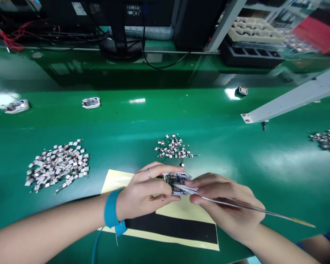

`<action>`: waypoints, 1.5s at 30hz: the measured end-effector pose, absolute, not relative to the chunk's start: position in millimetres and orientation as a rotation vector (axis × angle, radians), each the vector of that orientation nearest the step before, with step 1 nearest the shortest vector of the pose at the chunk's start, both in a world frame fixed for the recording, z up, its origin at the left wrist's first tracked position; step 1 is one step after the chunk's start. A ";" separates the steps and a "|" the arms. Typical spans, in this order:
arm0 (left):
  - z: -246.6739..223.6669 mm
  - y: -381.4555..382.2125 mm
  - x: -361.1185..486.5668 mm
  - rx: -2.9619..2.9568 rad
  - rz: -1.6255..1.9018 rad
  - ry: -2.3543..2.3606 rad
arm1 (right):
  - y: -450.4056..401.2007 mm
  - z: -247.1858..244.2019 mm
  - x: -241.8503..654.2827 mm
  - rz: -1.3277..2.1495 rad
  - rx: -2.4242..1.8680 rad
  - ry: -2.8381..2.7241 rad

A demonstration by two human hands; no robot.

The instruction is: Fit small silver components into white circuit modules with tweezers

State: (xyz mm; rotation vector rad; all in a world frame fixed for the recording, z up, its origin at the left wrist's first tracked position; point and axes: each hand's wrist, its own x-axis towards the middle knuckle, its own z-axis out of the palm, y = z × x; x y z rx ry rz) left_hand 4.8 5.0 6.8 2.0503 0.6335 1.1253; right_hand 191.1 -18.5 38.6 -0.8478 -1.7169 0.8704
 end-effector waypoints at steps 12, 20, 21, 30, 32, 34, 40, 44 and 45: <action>9.3 7.5 5.0 2.080 1.149 0.616 | -17.2 39.1 190.0 1.001 -0.844 -1.721; 11.2 9.4 6.6 2.047 1.224 0.614 | -21.1 39.4 190.7 0.937 -0.877 -1.664; 11.6 9.6 6.8 2.032 1.238 0.614 | -21.0 39.9 191.4 0.943 -0.875 -1.664; 12.2 8.6 6.6 1.926 1.253 0.646 | -22.1 41.2 193.1 1.044 -0.812 -1.674; 10.9 8.2 6.3 1.911 1.251 0.646 | -22.8 41.8 191.7 1.040 -0.799 -1.671; 9.6 7.9 6.2 1.894 1.250 0.651 | -23.0 42.5 190.6 1.009 -0.796 -1.680; 8.3 7.3 7.4 1.845 1.249 0.667 | -22.7 43.1 192.8 0.960 -0.786 -1.781; 8.9 8.0 7.7 1.846 1.241 0.666 | -22.5 42.5 193.8 0.952 -0.782 -1.797; 9.0 8.2 7.7 1.847 1.240 0.667 | -22.6 42.5 193.6 0.953 -0.784 -1.791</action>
